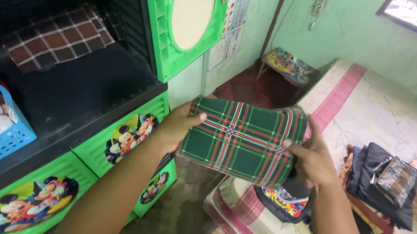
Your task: Organizing and folding items in a bedroom cabinet and dresser.
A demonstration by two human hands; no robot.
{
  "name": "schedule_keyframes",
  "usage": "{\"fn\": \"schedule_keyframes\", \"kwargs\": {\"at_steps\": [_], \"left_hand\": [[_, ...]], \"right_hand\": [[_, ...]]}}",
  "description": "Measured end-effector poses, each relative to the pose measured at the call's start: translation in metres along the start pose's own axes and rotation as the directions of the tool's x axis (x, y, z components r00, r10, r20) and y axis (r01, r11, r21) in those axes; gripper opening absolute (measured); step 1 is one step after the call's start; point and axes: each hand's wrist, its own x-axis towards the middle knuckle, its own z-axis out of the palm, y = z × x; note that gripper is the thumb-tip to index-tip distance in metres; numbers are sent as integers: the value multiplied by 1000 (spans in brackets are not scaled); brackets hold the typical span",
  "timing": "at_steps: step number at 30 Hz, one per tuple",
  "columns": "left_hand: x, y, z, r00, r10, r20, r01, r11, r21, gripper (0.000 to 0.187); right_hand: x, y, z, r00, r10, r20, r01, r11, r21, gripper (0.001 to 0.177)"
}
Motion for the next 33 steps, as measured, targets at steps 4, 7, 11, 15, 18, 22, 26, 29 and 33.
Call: {"fn": "schedule_keyframes", "kwargs": {"at_steps": [4, 7, 11, 15, 18, 22, 26, 29, 33], "left_hand": [[10, -16, -5, 991, 112, -79, -102, 987, 126, 34], [18, -16, -10, 946, 195, -260, -99, 936, 339, 39], [-5, 15, -4, 928, 311, -205, -167, 839, 518, 80], [-20, 26, -13, 937, 339, 85, -252, 487, 836, 86], [-42, 71, 22, 972, 232, -43, -19, 261, 965, 60], [-50, 87, 5, 967, 249, -54, 37, 70, 997, 38], [-47, 74, 0, 994, -27, 104, -99, 151, 984, 55], [-43, 54, 20, 955, -131, 264, -143, 580, 802, 71], [-35, 22, 29, 946, -75, 317, -18, 959, 282, 72]], "right_hand": [[-21, -44, 27, 948, 233, -215, -272, 947, -172, 90], [-6, -7, 14, 991, 130, 19, -126, 981, -148, 82], [10, 12, 6, 973, -108, 206, 113, 993, -16, 66], [0, -28, 27, 973, -129, 193, 198, 894, -403, 75], [-4, -59, 41, 990, -118, 71, 129, 612, -780, 54], [-3, -82, 44, 851, -458, 258, 463, 419, -781, 38], [-2, -97, 61, 805, -437, 401, 593, 629, -503, 33], [-13, -121, 89, 811, -332, 482, 547, 722, -424, 31], [-11, -135, 91, 774, -217, 595, 391, 903, -179, 51]]}}
